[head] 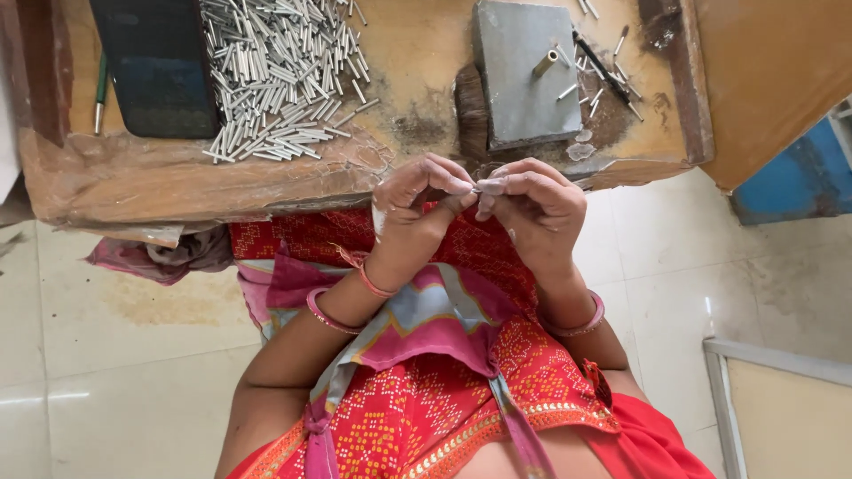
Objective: Applying a white paste to small metal rods and organizing them on a metal block for assembly.
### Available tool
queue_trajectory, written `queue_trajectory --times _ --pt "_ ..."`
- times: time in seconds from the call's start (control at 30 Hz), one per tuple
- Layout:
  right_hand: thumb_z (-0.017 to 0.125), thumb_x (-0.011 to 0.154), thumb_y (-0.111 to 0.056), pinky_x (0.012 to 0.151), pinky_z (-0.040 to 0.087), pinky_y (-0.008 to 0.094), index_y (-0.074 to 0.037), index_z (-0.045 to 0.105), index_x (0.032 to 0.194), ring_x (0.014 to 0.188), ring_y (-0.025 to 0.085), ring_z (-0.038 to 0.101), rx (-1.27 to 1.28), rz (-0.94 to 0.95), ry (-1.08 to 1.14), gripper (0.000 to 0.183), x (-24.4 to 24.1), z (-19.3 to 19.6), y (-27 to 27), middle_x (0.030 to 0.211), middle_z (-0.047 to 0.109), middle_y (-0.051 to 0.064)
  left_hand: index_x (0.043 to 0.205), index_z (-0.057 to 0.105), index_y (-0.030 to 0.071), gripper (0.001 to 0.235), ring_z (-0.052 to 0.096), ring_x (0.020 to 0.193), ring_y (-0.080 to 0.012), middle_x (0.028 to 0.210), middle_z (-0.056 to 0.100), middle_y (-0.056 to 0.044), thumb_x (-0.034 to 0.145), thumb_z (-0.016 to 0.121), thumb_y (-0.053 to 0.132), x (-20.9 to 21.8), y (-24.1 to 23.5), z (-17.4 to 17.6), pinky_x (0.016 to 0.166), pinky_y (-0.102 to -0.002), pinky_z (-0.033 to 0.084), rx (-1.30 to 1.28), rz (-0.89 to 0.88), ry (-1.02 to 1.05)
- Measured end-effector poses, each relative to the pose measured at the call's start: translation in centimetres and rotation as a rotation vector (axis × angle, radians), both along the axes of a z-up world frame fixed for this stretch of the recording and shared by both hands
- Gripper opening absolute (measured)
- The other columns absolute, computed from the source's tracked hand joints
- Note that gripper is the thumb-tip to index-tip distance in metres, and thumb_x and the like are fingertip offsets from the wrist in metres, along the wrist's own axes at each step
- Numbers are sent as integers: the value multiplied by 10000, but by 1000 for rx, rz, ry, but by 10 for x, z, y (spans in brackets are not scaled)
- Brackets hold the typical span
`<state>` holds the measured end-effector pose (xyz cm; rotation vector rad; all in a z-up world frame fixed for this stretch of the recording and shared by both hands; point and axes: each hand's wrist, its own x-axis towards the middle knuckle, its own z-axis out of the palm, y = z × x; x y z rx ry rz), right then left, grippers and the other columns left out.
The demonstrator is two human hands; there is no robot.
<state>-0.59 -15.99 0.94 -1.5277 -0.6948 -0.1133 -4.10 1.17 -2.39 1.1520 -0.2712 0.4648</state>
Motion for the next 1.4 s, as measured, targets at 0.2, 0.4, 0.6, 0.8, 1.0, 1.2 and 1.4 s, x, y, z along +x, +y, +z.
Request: queue_trajectory --times 0.2,0.4,0.6,0.8,1.0,1.2,1.4 --pt "702 922 173 758 617 280 95 675 1051 857 171 706 -29 30 21 153 1 9 1 1081 658 148 989 656 31 220 649 974 -126 1041 676 -51 915 711 -170 4 1 -4 900 -276 546 -27 -116 -7" --pt "730 895 65 860 614 256 69 598 1236 980 133 670 -57 35 25 365 -4 26 9 1160 581 94 1007 660 24 188 632 958 -92 1002 675 -20 933 734 -132 3 0 -12 883 -261 545 -189 -148 121" --pt "728 979 93 773 614 241 43 708 1107 889 148 717 -202 -93 -224 139 -6 7 -2 1121 638 126 1000 659 15 145 663 915 -96 968 685 -15 947 722 -103 -3 2 -3 857 -262 568 -207 -215 162" --pt "761 933 53 806 580 258 70 681 1130 922 146 680 -270 -111 -223 213 -6 18 4 1117 645 129 963 678 17 101 634 884 -68 936 678 -1 952 757 -45 -6 7 2 814 -237 542 -91 -134 179" --pt "790 915 51 687 499 244 32 719 1017 825 153 649 -314 -159 -316 125 -7 13 1 1005 682 130 917 688 31 109 624 829 -72 872 684 -13 930 795 11 -5 11 12 771 -241 512 139 9 122" --pt "774 910 72 778 542 271 29 681 1028 885 181 670 -305 -123 -304 156 -3 10 10 1048 669 137 895 663 35 138 666 808 -122 853 689 -44 909 798 10 -6 14 22 764 -266 525 333 133 58" --pt "724 903 91 863 569 301 11 627 1016 974 216 674 -284 -113 -296 169 2 16 20 1107 653 147 931 658 27 128 686 862 -141 904 693 -58 916 770 -33 -8 8 22 807 -272 547 323 227 9"
